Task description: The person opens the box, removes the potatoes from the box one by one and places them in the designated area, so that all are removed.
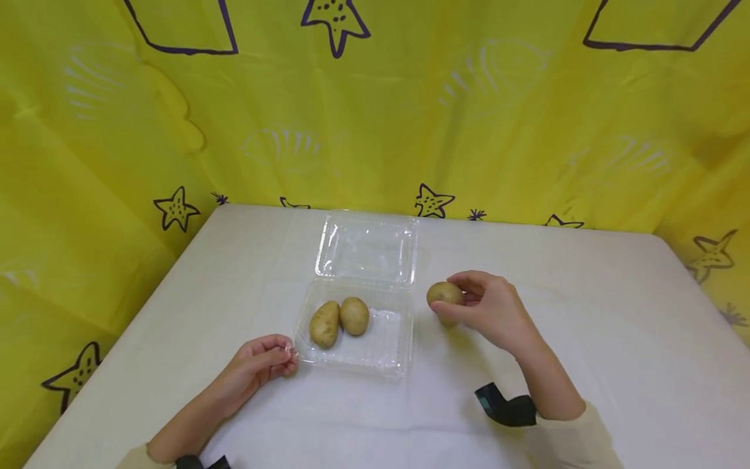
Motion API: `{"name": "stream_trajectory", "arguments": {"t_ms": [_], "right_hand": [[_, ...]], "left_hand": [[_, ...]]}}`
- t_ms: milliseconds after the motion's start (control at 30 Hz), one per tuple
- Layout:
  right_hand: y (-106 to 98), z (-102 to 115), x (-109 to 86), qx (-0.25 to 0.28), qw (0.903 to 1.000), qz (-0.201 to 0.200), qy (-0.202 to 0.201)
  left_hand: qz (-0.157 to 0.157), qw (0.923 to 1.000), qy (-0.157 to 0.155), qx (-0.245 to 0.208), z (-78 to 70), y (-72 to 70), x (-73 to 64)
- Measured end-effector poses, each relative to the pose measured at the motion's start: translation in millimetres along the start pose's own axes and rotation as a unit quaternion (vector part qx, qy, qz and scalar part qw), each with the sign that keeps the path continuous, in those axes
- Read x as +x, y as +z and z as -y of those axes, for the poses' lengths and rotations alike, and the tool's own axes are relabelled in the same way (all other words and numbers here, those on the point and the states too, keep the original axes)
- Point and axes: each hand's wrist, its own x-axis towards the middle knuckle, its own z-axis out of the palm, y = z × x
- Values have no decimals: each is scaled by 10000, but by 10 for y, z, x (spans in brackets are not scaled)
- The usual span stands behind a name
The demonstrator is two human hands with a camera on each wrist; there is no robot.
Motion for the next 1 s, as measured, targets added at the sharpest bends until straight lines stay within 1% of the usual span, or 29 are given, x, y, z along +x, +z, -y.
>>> {"name": "stream_trajectory", "arguments": {"t_ms": [100,200,400,533,1000], "right_hand": [[-70,-41,-7,-38,9999,-105,97],[-123,-88,1,-51,9998,-129,166],[-197,-199,14,-254,9989,-242,303],[-244,-263,-8,-399,9977,-385,392],[-412,-523,-63,-559,9932,-718,728]], "left_hand": [[-19,10000,-27,-41,5,9,4],[-42,10000,-29,-55,8,9,2],[-43,10000,-24,5,1,4,3],[-36,10000,-36,26,-3,3,6],[-36,10000,-45,1,8,-9,15]]}}
